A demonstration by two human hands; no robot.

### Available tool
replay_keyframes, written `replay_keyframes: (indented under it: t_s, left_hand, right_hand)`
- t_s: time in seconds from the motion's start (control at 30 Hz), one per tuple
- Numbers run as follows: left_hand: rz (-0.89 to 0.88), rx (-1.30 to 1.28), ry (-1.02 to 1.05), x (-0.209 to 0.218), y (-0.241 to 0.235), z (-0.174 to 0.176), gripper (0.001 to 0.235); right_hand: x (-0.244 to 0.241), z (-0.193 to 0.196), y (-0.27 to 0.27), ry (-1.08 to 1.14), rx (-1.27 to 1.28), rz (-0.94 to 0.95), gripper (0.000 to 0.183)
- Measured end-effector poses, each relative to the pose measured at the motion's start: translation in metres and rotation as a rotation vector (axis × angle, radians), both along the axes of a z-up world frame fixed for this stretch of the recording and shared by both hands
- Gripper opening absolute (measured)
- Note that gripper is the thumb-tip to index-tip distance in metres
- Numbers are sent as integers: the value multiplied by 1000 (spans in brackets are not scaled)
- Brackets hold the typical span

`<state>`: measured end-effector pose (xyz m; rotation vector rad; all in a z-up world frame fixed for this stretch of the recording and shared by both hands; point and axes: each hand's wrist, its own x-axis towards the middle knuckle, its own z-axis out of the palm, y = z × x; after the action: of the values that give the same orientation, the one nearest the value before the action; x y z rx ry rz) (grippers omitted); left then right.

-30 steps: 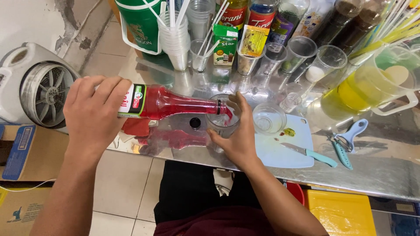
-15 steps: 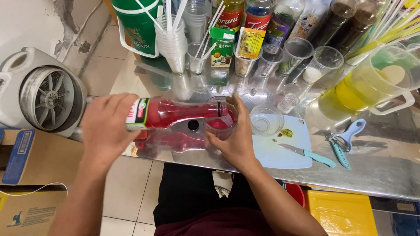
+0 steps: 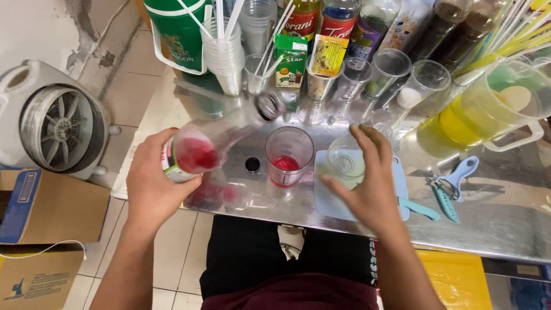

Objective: The person is preparing a beverage by pouring different syrups and liquids from bottles into a glass, and cutting a small piece of fruit on a cutting board.

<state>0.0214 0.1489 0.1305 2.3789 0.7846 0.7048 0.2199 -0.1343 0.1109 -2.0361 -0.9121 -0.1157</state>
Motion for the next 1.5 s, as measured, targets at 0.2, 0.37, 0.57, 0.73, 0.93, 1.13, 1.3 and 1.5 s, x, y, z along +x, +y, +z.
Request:
replay_keyframes:
  t_s: [0.2,0.37,0.57,0.73,0.93,1.13,1.3,1.5]
  left_hand:
    - [7,-173,-175,4,-25,27,88]
    - [-36,-385,-348,14,-32,-47,90]
    - [-16,-706,-465,31,-58,-92,87]
    - [28,-626,-377,27,-62,-92,87]
    - [54,-607,-304,34,-59,-62,96]
    - [-65,-489,-398,53,-44,-91,120]
    - [-125,-437,-325,47,-46,-72,106]
    - [-54,-319,-450,31,-62,-88,98]
  right_hand:
    - [35,9,-13,-136,-622,-1,78]
    - [46,18,3,-136,-815,78,78]
    - [83,18,16,-294,-295,73,93]
    - [68,50,46,80,289,147,84]
    - [28,23,79,166,391,259,79]
    - [-9,-5,87,122,379,259,84]
    - [9,-41,82,-9,363,314,88]
    - [15,-69,86,-253,526,244,87]
